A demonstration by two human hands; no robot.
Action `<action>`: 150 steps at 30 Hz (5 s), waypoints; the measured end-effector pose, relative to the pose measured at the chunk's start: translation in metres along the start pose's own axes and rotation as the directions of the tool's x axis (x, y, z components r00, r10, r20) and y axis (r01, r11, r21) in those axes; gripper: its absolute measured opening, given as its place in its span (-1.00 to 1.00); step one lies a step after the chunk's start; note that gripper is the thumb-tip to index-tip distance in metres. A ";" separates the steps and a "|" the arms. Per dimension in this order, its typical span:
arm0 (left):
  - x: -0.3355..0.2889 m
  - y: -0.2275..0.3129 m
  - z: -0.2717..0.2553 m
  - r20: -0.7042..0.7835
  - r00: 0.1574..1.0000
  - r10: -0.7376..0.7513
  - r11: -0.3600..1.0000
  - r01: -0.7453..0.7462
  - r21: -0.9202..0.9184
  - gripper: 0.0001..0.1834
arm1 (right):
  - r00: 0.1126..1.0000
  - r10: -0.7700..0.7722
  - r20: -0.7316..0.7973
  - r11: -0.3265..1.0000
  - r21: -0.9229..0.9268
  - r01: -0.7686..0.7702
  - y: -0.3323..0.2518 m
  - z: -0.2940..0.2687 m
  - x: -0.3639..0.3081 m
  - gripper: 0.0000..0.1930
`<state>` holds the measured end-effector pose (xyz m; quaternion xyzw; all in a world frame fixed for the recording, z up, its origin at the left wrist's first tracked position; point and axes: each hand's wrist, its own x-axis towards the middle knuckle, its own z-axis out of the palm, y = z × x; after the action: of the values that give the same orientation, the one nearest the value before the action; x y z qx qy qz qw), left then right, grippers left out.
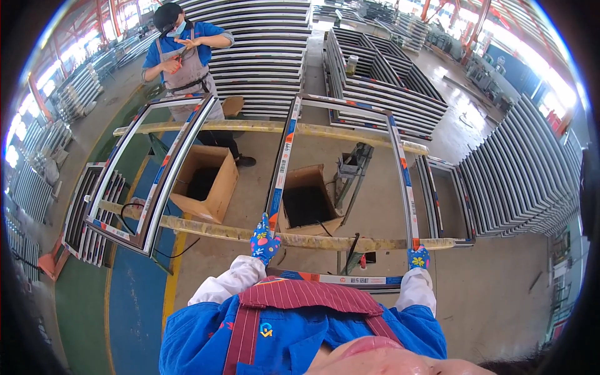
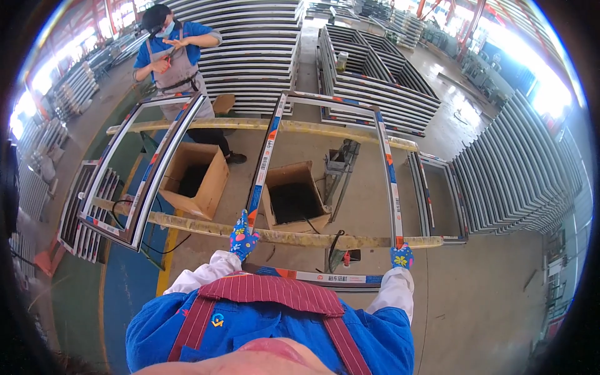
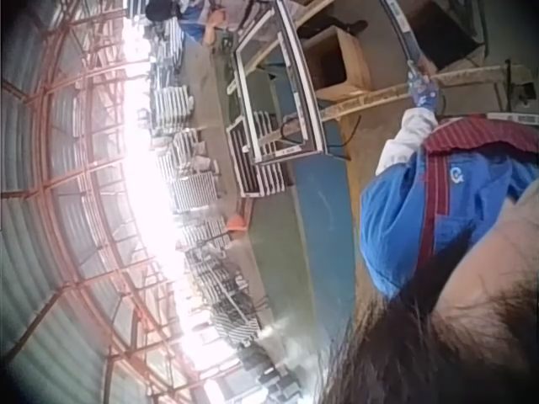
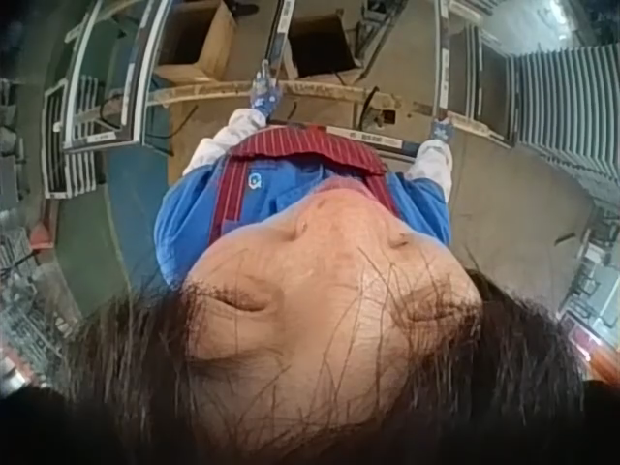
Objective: Moving large rectangular metal frames from a stack onto a processing line.
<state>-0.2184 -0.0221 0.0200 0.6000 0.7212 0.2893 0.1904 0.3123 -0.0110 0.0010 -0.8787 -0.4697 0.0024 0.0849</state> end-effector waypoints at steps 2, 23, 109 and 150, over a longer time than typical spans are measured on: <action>0.000 0.003 -0.003 0.013 1.000 -0.005 1.000 0.005 -0.003 -0.09 | 1.000 -0.001 -0.009 1.000 -0.015 0.001 0.001 0.000 0.000 -0.67; 0.000 0.005 -0.004 0.029 0.999 -0.028 1.000 0.028 0.004 -0.09 | 0.999 0.025 0.034 0.999 0.037 -0.026 0.006 0.009 0.006 -0.62; 0.001 0.005 -0.004 0.051 0.998 -0.029 1.000 0.029 0.011 -0.05 | 1.000 -0.011 -0.005 0.999 -0.034 0.011 0.010 0.017 0.007 -0.57; 0.000 -0.001 0.002 -0.015 1.000 0.016 1.000 -0.016 0.025 -0.07 | 0.999 -0.027 -0.017 0.999 0.041 0.028 0.001 0.005 0.003 -0.60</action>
<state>-0.2181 -0.0222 0.0177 0.6058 0.7213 0.2864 0.1752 0.3143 -0.0082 -0.0034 -0.8703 -0.4807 0.0035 0.1069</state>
